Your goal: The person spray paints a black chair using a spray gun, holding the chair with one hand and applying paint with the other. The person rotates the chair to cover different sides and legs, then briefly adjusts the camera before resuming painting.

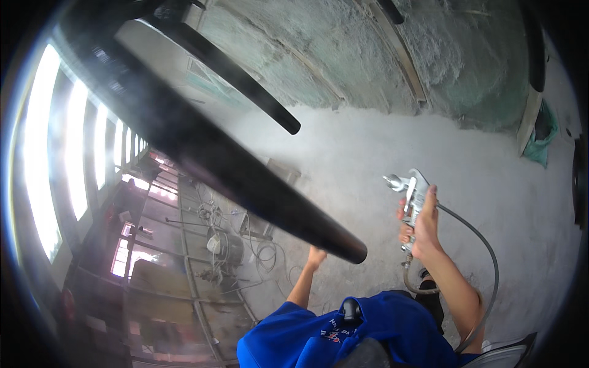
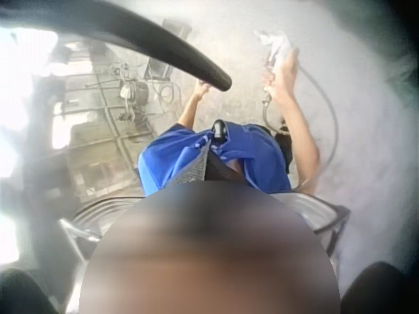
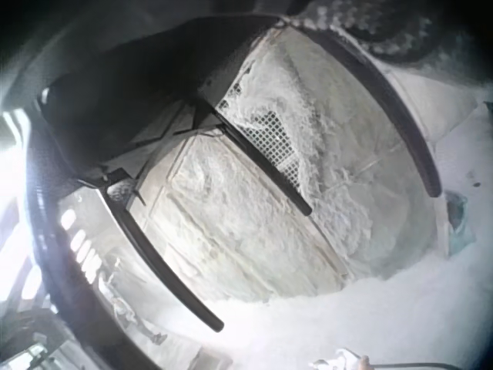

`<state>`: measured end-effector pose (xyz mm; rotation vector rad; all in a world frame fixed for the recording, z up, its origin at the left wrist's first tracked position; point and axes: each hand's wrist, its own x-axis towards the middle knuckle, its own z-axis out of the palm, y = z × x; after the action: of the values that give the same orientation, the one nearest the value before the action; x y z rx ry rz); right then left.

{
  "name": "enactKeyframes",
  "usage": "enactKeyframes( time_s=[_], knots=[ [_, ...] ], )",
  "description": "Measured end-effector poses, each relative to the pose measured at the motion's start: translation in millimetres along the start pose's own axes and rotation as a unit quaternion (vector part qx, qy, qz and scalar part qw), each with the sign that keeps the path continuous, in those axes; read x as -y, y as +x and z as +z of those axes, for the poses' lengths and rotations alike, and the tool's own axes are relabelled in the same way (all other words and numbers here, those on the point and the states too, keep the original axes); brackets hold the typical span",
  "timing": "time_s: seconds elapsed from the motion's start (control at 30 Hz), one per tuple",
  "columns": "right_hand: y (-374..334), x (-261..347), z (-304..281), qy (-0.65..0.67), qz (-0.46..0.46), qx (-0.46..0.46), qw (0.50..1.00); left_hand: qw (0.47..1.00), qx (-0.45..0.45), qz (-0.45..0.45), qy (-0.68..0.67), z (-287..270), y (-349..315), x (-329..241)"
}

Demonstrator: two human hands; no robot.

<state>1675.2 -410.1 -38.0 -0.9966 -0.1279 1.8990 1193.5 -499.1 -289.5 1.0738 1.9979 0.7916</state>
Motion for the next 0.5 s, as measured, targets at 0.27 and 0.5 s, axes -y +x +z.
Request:
enactKeyframes(
  time_s=[0.27, 0.5],
  knots=[
    [-136.1, 87.9, -54.3, 0.222, -0.149, 0.271, 0.925, 0.974, 0.028, -0.211, 0.073, -8.1, 1.1, 26.2],
    [-208.9, 50.6, -79.3, 0.165, -0.176, 0.265, 0.934, 0.994, -0.002, -0.078, -0.078, -13.4, 91.7, -33.0]
  ],
)
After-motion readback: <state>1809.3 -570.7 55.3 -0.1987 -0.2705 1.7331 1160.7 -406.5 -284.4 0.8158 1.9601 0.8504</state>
